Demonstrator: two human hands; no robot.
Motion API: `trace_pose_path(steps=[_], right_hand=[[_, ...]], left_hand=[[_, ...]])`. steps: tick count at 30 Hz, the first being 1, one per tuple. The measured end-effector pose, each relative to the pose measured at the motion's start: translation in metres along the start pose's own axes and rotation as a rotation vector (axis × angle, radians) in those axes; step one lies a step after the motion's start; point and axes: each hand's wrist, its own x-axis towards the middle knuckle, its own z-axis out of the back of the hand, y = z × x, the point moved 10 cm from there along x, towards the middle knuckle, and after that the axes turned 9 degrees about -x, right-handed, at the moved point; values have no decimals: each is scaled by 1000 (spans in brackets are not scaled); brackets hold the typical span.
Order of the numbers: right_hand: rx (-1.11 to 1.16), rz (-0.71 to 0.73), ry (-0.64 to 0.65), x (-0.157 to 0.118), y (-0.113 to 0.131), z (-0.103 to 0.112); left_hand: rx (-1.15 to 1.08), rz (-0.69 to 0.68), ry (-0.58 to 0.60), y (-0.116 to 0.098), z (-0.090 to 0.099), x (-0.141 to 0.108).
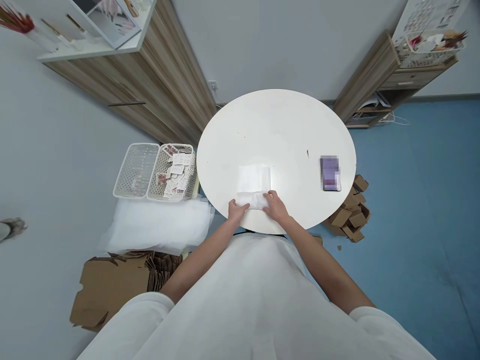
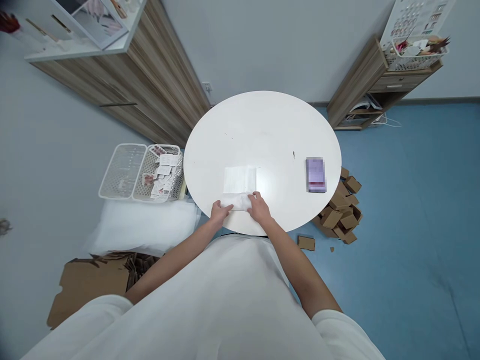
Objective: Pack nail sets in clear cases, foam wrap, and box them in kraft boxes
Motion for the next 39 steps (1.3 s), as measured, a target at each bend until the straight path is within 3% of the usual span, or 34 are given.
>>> trace_pose_path(steps=[4, 8, 11, 15, 20, 28, 33, 39], right_hand=[[14, 14, 0, 1, -1, -1], [33, 17, -4, 1, -2, -2], [50, 21, -13, 1, -2, -3], [61, 24, -48, 2, -3, 0], [144, -6, 5, 7, -6, -9], [399, -20, 72, 14, -11, -16], [648, -52, 129, 12, -21, -17], [544, -139, 24, 13, -25, -16]], left_hand=[[-218, 139, -18, 2, -9, 3], [-39, 108, 141, -7, -21, 6], [43, 60, 174, -13, -23, 8], [266, -130, 252, -35, -34, 1], [595, -417, 381, -61, -68, -21], [728, -445, 436, -46, -107, -37], [655, -421, 459, -42, -108, -44], [568, -387, 450, -40, -102, -43]])
